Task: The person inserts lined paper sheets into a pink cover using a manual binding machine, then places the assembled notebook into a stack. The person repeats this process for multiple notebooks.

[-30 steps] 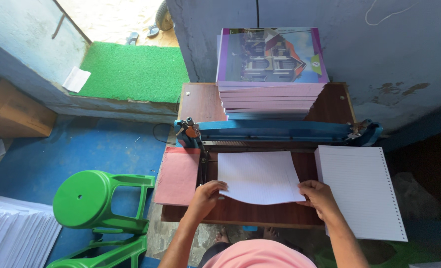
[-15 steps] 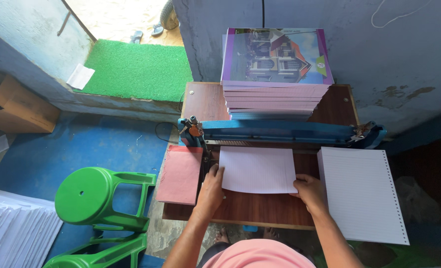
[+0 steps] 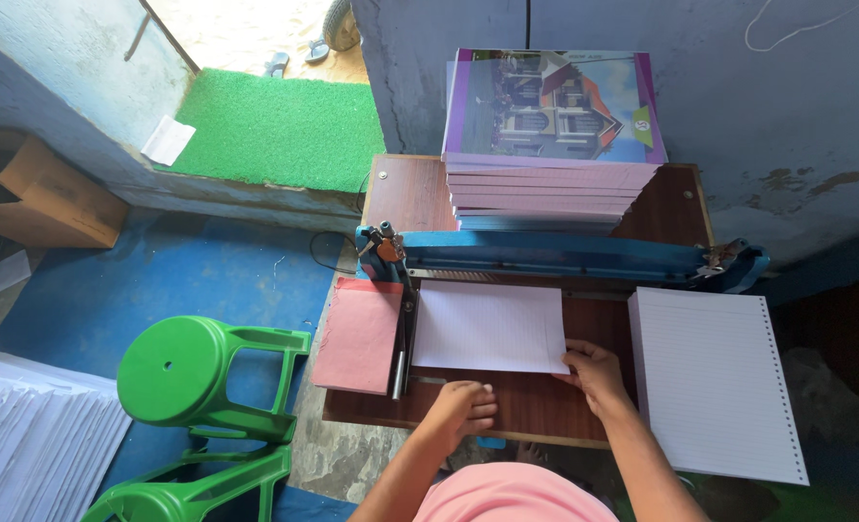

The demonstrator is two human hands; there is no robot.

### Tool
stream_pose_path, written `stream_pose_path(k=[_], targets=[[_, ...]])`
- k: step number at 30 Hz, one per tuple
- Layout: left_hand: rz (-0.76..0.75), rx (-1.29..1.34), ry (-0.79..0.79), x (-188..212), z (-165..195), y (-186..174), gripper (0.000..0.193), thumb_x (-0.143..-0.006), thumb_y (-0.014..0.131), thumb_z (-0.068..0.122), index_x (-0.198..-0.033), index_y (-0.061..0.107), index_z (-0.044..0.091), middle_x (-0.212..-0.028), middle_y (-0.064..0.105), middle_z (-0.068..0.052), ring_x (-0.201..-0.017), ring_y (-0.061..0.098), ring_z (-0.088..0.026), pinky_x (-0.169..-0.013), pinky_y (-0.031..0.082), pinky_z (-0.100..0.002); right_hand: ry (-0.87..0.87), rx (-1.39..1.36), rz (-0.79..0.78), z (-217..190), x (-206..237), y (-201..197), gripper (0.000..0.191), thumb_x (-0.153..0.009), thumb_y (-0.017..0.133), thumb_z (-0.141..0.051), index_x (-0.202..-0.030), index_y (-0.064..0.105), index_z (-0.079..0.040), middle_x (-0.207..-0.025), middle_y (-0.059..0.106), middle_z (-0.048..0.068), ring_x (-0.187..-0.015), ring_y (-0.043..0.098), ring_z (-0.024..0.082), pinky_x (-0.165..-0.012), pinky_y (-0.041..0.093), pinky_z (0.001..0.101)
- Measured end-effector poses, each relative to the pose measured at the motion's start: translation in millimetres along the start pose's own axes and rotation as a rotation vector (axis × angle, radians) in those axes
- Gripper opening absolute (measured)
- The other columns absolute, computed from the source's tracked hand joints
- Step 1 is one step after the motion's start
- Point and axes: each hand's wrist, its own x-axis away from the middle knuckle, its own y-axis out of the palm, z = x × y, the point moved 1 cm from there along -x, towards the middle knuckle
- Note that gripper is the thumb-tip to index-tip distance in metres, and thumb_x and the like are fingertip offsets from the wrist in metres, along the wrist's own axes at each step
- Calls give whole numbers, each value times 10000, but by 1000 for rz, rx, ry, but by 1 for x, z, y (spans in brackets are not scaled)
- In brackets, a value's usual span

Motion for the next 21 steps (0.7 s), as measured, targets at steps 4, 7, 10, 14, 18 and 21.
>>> stream_pose_path(k=[4,7,10,14,18,21], targets=[[-29,432,5,-27,-10,2,724,-945,582,147,-1525,233,-108,-1595,288,-334,-1492,330,-441,-1199,369,-533,57,-94,-44,-3,3,-1,292,-915,642,-3,-1196,694,56,-1079,729,208,-947,740,267,-811,663,357],[49,557,100,-38,-5,-1,765,-908,566,101,-1518,169,-135,-1620,193,-370,-1535,239,-464,-1226,312,-544,84,-98,-39,-4,5,-1,313,-912,655,4,-1222,678,41,-1102,720,205,-962,735,267,-816,660,354],[158,650,149,-40,1,-3,778,-897,564,67,-1523,141,-122,-1628,154,-369,-1539,228,-472,-1240,307,-539,90,-70,-18,-4,4,0,313,-921,646,-5,-1231,673,28,-1108,720,205,-972,736,261,-809,662,350],[246,738,177,-35,11,-7,810,-866,598,50,-1528,169,-132,-1629,150,-375,-1538,215,-478,-1236,287,-530,62,14,-12,-3,1,0,358,-909,637,-33,-1262,645,30,-1101,719,205,-979,738,272,-795,658,369],[306,750,120,-28,24,-7,846,-824,628,25,-1537,189,-96,-1638,176,-345,-1550,223,-449,-1238,291,-529,-77,171,-1,-7,0,4,452,-858,676,-61,-1300,641,27,-1028,751,201,-894,719,231,-727,588,303],[317,743,72,-25,27,-8,845,-815,611,15,-1549,194,-23,-1649,168,-305,-1561,204,-424,-1245,291,-543,-88,288,20,-11,0,7,431,-874,692,-109,-1285,680,20,-964,765,205,-791,665,222,-658,505,310]])
